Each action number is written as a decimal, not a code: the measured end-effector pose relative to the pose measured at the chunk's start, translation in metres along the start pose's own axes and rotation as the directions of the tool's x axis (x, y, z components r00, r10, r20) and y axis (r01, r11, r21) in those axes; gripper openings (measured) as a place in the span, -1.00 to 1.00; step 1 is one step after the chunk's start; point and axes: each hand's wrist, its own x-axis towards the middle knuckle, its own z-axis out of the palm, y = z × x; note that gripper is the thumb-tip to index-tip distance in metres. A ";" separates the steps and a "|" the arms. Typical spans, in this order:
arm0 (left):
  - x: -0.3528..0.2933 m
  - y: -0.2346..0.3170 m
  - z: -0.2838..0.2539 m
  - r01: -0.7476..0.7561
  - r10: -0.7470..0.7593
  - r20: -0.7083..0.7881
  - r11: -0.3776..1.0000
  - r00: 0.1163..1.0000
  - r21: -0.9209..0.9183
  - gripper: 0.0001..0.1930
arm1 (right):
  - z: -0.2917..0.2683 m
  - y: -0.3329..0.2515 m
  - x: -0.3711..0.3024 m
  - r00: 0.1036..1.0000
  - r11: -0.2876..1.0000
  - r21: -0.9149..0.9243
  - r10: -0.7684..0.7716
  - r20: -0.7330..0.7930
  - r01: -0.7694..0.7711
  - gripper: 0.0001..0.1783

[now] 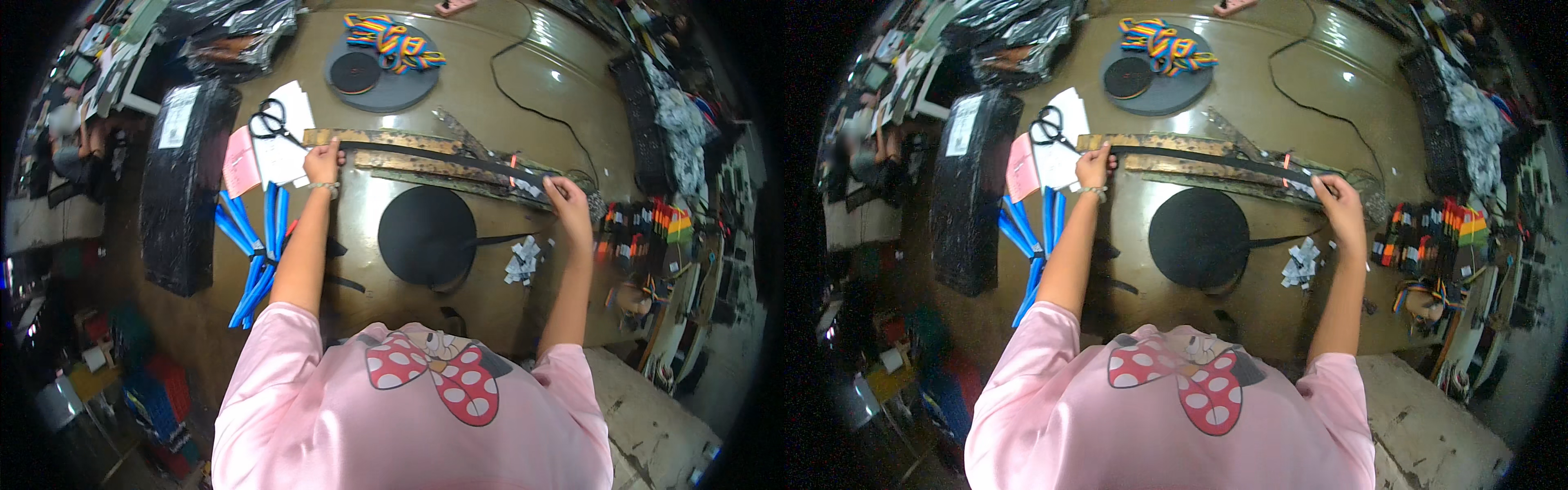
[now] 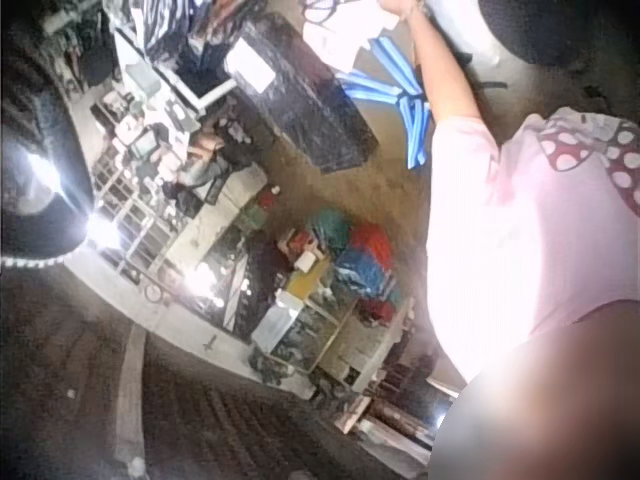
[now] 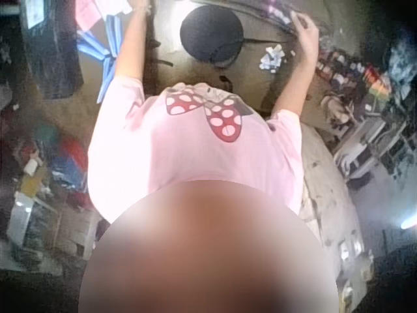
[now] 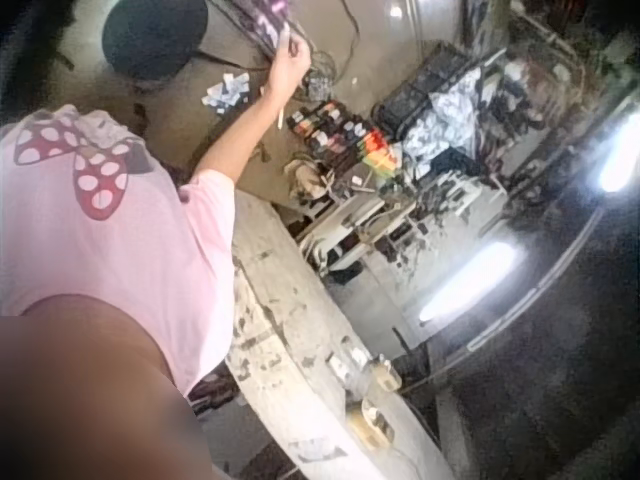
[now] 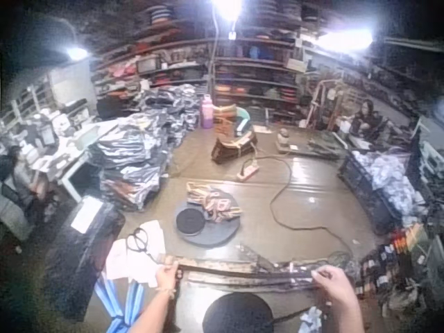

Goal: The person retrieves a black circular object and a roll of black material from a shelf. They then use scissors to cut the black material into strips on a table. Later, they cut a piece of cardboard and then cut a multi-colored ribbon into smaller pieces.

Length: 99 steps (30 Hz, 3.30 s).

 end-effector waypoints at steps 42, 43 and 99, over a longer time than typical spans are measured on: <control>-0.019 -0.017 0.016 0.125 -0.106 0.102 0.970 0.989 -0.207 -0.63 | 0.309 -0.017 0.111 0.801 0.984 -0.066 -0.093 0.591 0.164 -0.76; -0.020 -0.017 0.019 0.042 -0.038 0.028 0.988 0.999 -0.148 -0.63 | 0.308 -0.017 0.110 0.793 0.987 -0.025 -0.115 0.598 0.161 -0.76; 0.000 -0.030 -0.007 -0.024 0.030 0.038 0.989 0.999 -0.147 -0.78 | 0.033 0.019 0.041 0.994 0.994 -0.104 -0.023 -0.105 0.012 -0.76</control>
